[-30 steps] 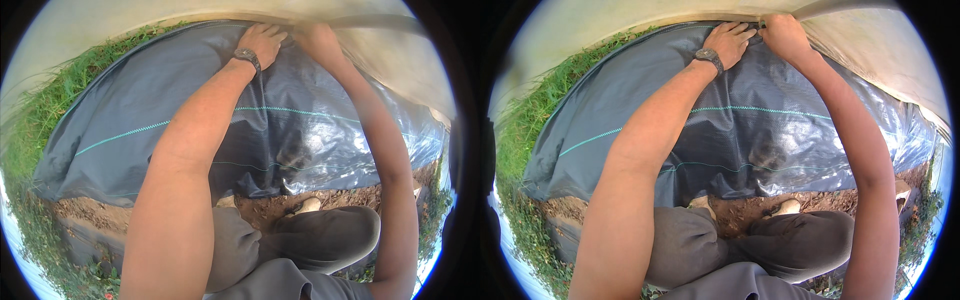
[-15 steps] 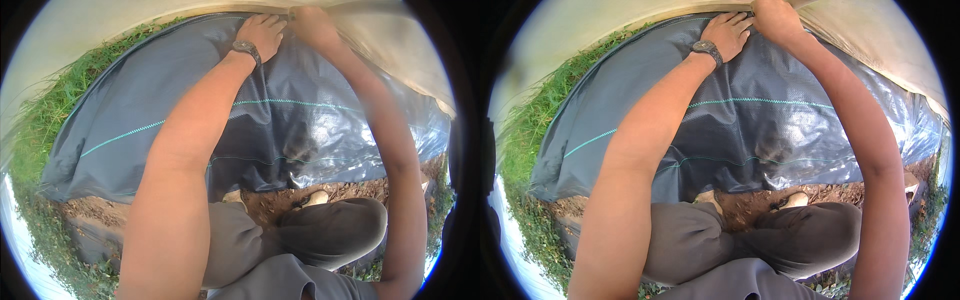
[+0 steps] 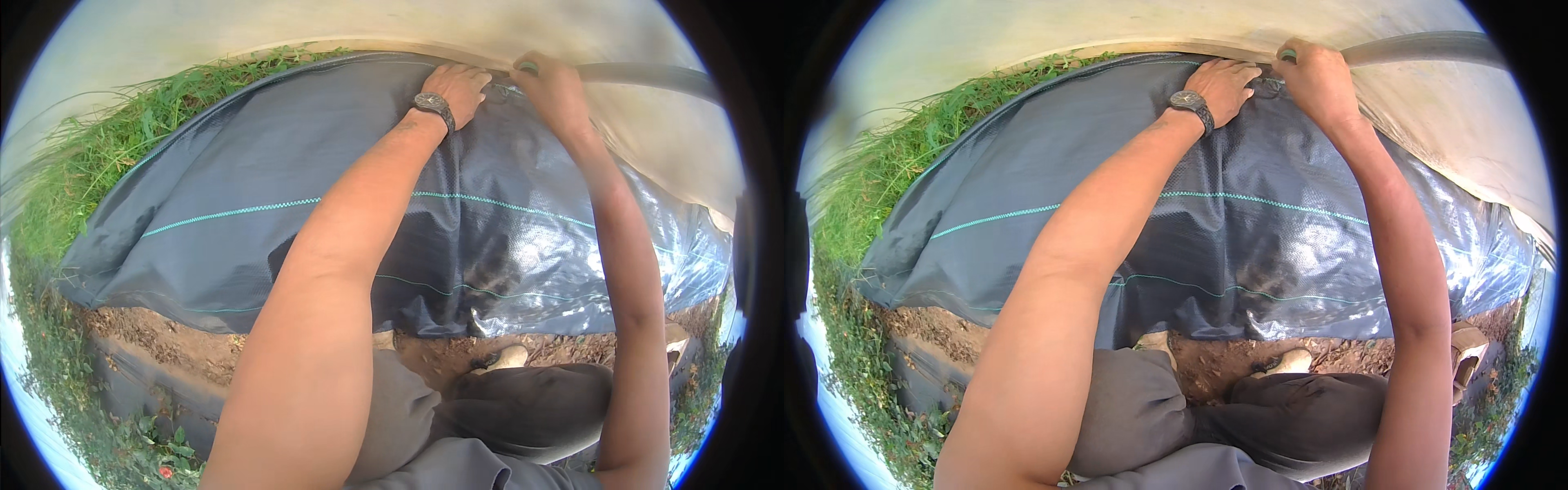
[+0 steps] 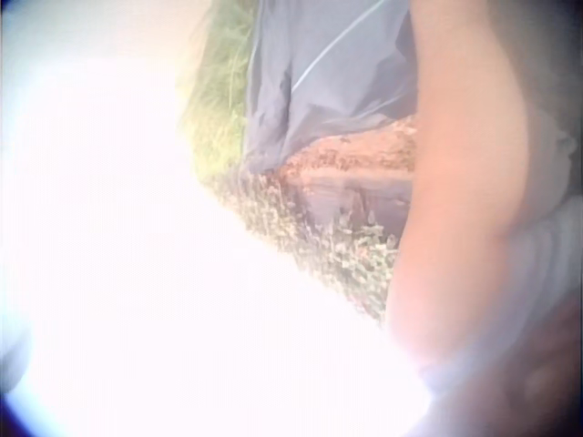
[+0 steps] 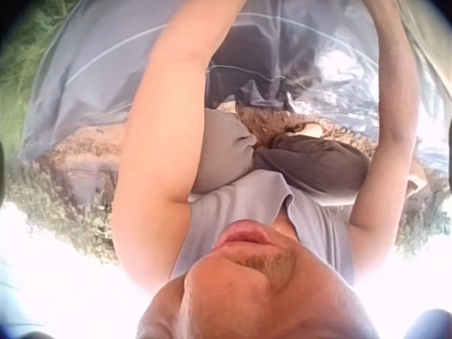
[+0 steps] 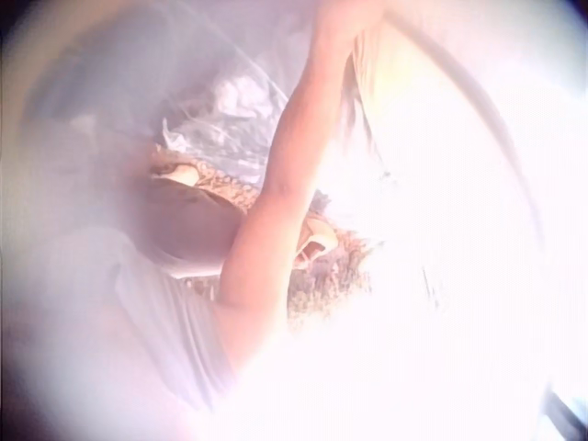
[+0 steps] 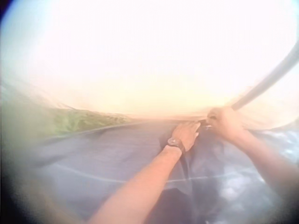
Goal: The person kneels on the ground and secures a black tarp to the edge of a greenhouse structure. They use a hammer to drive stakes into the soil and scissors to trim excess material from the tarp.
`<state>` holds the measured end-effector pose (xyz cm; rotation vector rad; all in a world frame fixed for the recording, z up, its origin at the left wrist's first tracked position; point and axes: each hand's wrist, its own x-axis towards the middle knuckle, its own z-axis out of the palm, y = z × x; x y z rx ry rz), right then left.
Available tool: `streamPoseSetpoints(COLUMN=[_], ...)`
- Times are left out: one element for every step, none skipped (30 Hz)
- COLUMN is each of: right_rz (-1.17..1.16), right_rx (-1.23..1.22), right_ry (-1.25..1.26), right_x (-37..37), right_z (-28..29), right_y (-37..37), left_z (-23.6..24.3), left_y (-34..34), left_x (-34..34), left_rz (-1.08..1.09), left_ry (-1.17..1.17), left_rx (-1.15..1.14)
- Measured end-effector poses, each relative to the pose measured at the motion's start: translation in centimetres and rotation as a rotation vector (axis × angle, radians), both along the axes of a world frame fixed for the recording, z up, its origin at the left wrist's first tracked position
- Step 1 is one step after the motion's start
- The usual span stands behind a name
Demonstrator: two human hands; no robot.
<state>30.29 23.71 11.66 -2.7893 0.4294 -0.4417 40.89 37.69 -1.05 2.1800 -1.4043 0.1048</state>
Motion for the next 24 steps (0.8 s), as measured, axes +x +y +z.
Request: streamPoseSetpoints(right_rz=[0.001,0.002,-0.002,-0.012,-0.021,-0.031,-0.06,-0.088,-0.122,-0.125,-0.127,-0.124,-0.13,-0.136,-0.141,-0.117,-0.093,-0.067,-0.069,-0.071,-0.071,-0.08,-0.089,-0.098], right_rx=[0.004,0.008,0.009,0.025,0.041,0.052,0.067,0.082,0.102,0.095,0.088,0.089,0.099,0.109,0.117,0.12,0.121,0.125,0.124,0.124,0.126,0.119,0.113,0.105], right_ry=[-0.005,-0.011,-0.013,-0.029,-0.046,-0.066,-0.063,-0.061,-0.063,-0.057,-0.05,-0.048,-0.04,-0.031,-0.021,-0.067,-0.112,-0.157,-0.144,-0.131,-0.117,-0.111,-0.105,-0.095], right_x=[-0.5,-1.2,-2.1,-3.3,-4.5,-5.4,-6.0,-6.4,-6.9,-7.2,-7.2,-6.9,-6.5,-6.1,-5.8,-5.5,-5.3,-5.1,-5.0,-4.9,-4.8,-4.7,-4.7,-4.7], right_z=[-0.1,-0.1,-0.1,-0.4,-1.0,-1.2,-1.4,-1.6,-1.7,-1.8,-2.0,-2.0,-2.1,-2.1,-2.0,-2.4,-3.0,-3.3,-3.4,-3.5,-3.6,-3.8,-4.0,-4.2], right_y=[-0.1,-0.3,-0.6,-0.9,-1.3,-1.8,-2.3,-2.7,-3.0,-3.3,-3.5,-3.4,-3.1,-2.8,-2.7,-2.9,-3.1,-3.1,-3.1,-3.2,-3.1,-3.1,-3.2,-3.2], left_z=[-0.2,-0.4,-0.4,-0.4,-0.4,-0.2,0.0,0.1,0.6,1.0,1.2,1.2,1.2,1.2,1.2,1.2,1.3,1.3,1.3,1.4,1.3,1.3,1.2,1.4], left_y=[-0.1,-0.1,-0.2,-0.2,-0.1,-0.3,-0.5,-0.6,-0.6,-0.8,-1.0,-0.8,-0.6,-0.4,-0.4,-0.3,-0.4,-0.3,-0.3,-0.3,-0.2,-0.2,-0.3,-0.3], left_x=[0.1,0.2,0.1,0.0,-0.1,-0.3,-0.7,-1.2,-1.7,-2.1,-2.4,-2.4,-2.3,-2.1,-2.0,-1.9,-1.9,-1.8,-1.8,-1.8,-1.7,-1.7,-1.7,-1.8], left_rz=[-0.01,-0.009,-0.004,0.002,0.009,0.007,0.015,0.025,0.028,0.026,0.017,0.012,0.008,-0.009,-0.016,-0.023,-0.029,-0.043,-0.047,-0.05,-0.053,-0.053,-0.053,-0.053], left_ry=[-0.026,-0.023,-0.029,-0.036,-0.043,-0.086,-0.081,-0.076,-0.077,-0.072,-0.091,-0.114,-0.137,-0.118,-0.133,-0.148,-0.162,-0.148,-0.15,-0.152,-0.153,-0.146,-0.138,-0.128], left_rx=[-0.008,-0.004,-0.008,-0.011,-0.014,-0.045,0.01,0.066,0.126,0.187,0.185,0.192,0.197,0.209,0.221,0.233,0.244,0.262,0.26,0.257,0.257,0.254,0.25,0.246])
